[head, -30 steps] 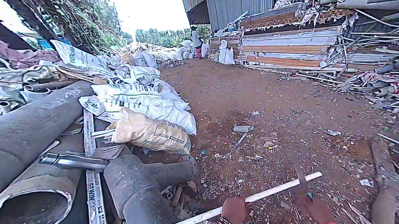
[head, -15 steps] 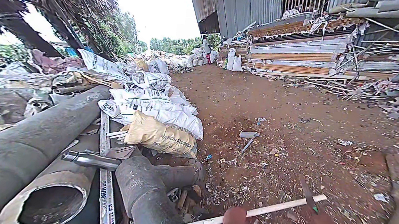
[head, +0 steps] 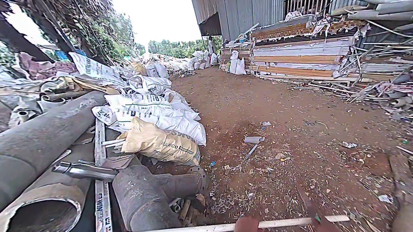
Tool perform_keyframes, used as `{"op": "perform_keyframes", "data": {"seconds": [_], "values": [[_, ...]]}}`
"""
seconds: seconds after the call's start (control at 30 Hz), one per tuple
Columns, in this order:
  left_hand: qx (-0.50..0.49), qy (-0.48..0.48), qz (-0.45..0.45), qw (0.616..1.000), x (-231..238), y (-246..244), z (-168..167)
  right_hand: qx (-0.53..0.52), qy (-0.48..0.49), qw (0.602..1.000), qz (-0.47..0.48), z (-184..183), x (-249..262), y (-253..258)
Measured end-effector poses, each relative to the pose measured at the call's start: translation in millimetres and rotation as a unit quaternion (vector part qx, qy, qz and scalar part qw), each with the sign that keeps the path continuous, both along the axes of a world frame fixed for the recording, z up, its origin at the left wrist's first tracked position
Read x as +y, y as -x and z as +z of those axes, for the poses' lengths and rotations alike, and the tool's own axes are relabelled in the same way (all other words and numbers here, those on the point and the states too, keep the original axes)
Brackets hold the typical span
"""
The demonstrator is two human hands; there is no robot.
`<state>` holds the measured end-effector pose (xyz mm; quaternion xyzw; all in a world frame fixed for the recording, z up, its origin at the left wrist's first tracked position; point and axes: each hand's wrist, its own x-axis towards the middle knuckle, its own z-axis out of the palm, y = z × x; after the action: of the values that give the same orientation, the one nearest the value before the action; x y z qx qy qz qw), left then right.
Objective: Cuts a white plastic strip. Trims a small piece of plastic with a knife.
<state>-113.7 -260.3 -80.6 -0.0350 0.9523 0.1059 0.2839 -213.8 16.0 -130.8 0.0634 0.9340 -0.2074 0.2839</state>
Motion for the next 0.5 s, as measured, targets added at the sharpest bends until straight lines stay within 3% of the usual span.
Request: {"op": "perform_keyframes", "data": {"seconds": [0.1,0.3,0.5], "values": [[0.003,0.006,0.018,1.000,-3.9,-1.4,4.3,0.012,-0.027,1.000,0.000,12.3,-6.9,-7.1],[-0.010,0.015,0.028,0.999,0.3,4.9,-0.7,-0.013,-0.015,0.975,0.220,22.1,-54.1,-42.9],[-0.009,0.003,0.046,0.999,-5.6,3.9,0.0,-0.015,-0.001,0.990,0.138,8.6,-22.8,-14.8]]}}
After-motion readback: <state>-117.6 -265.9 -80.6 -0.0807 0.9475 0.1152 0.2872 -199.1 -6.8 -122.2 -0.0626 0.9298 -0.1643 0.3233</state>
